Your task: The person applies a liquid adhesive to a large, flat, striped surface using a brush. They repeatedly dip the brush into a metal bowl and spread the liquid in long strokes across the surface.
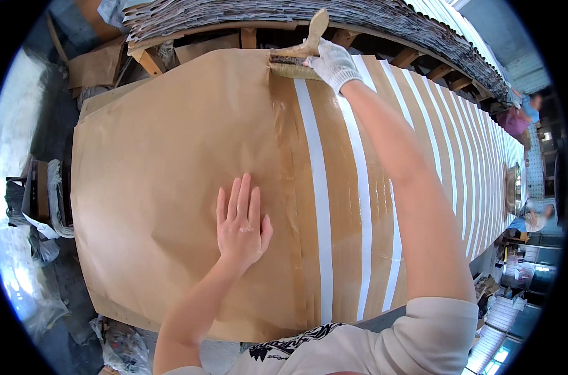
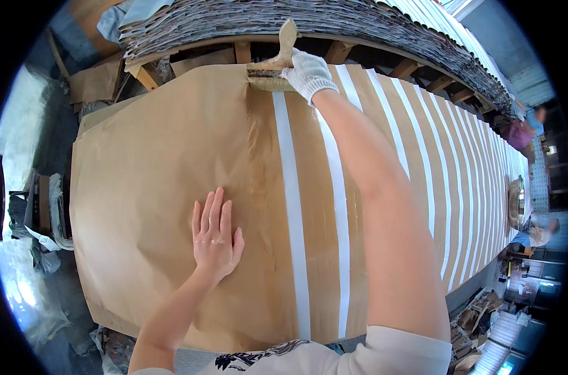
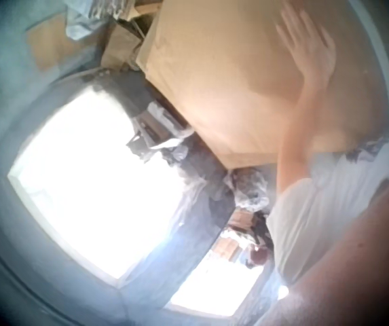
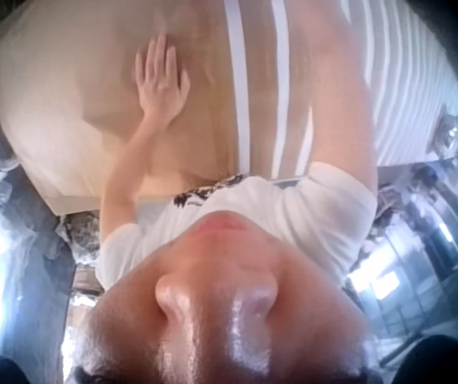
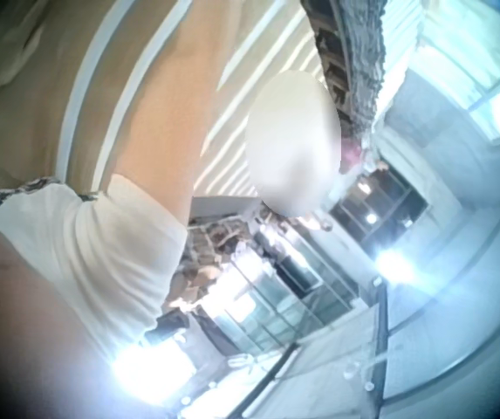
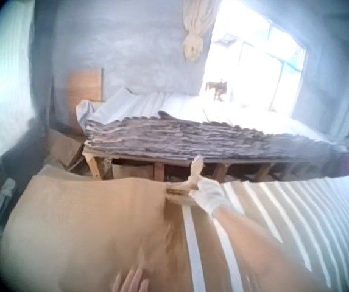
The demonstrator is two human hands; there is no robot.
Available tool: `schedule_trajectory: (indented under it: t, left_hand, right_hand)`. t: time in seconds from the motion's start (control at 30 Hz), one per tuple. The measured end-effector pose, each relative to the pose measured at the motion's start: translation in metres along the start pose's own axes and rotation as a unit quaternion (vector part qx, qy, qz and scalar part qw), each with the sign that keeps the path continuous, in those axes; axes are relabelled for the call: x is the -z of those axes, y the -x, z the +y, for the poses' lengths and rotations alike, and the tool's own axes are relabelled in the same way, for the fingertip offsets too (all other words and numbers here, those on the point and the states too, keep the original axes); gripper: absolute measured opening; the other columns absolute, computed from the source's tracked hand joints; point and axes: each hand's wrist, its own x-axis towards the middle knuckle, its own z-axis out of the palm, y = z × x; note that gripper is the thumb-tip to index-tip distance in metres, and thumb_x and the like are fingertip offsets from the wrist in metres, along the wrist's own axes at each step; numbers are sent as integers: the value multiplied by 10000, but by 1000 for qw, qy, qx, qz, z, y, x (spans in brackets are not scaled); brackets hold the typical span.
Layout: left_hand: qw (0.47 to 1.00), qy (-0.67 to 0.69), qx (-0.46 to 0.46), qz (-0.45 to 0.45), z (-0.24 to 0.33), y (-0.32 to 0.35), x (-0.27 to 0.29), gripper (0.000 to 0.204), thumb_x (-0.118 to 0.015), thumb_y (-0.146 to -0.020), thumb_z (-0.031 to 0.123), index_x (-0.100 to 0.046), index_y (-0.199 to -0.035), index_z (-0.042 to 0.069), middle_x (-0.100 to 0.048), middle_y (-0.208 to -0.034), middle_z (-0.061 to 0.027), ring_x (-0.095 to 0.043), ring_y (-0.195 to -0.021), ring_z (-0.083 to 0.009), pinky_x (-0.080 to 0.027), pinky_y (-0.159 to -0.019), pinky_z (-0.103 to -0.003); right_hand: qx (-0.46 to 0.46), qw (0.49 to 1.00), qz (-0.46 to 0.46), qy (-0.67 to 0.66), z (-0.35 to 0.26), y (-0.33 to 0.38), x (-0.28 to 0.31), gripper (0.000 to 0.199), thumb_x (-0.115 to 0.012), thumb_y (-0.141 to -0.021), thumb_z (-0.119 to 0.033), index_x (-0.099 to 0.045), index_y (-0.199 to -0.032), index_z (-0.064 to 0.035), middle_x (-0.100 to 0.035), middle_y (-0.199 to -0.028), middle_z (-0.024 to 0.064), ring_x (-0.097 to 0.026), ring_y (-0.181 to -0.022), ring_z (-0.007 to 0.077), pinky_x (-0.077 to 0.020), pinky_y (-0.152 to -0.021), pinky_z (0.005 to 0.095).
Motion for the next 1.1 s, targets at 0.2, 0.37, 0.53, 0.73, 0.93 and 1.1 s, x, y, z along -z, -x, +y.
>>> schedule_trajectory:
  t: [0.2,0.37,0.53,0.73,0.93,1.1]
  left_hand:
    - [1000,-3,-6,1,-4,-4,-2,531,-564,-879,169,-478,-1361,-35,-349,-1570,-198,-344,-1449,-376,-255,-1191,-577]
    - [1000,-3,-3,2,-6,-6,-4,542,-531,-892,205,-470,-1373,-37,-359,-1565,-201,-330,-1457,-374,-242,-1192,-573]
    - [1000,5,3,-6,-2,-8,-3,549,-515,-888,197,-465,-1382,-39,-384,-1553,-198,-344,-1448,-370,-227,-1200,-565]
    - [1000,14,0,4,-4,-5,-6,579,-549,-880,223,-487,-1423,32,-370,-1568,-188,-358,-1440,-367,-225,-1201,-546]
    - [1000,3,-2,11,-2,-4,1,531,-554,-902,181,-552,-1433,177,-366,-1575,-170,-371,-1434,-355,-239,-1198,-516]
    - [999,3,4,34,-4,5,-3,518,-530,-955,223,-510,-1473,240,-327,-1609,-120,-348,-1457,-325,-219,-1214,-509]
  right_hand:
    - [-20,997,27,66,-4,-34,-14,343,-734,-872,-327,-657,-1155,-150,-739,-1021,135,-698,-997,313,-524,-911,416]
    - [-23,996,76,-27,5,-50,33,381,-758,-854,-380,-694,-1113,-107,-733,-1006,150,-687,-988,348,-515,-883,435]
    - [60,986,-90,-125,43,-39,11,458,-776,-849,-249,-665,-1261,-84,-706,-1209,121,-688,-1065,293,-500,-971,388]
    - [59,995,80,7,34,-40,-1,407,-723,-866,-391,-667,-1119,-79,-711,-1020,195,-663,-1002,376,-498,-904,469]
    - [154,983,-1,95,3,87,43,243,-706,-901,-357,-750,-999,-139,-729,-942,89,-680,-925,285,-537,-789,391]
    - [270,956,-72,-90,-33,231,108,199,-706,-889,-125,-769,-1027,-253,-712,-1090,-1,-656,-972,201,-539,-828,310]
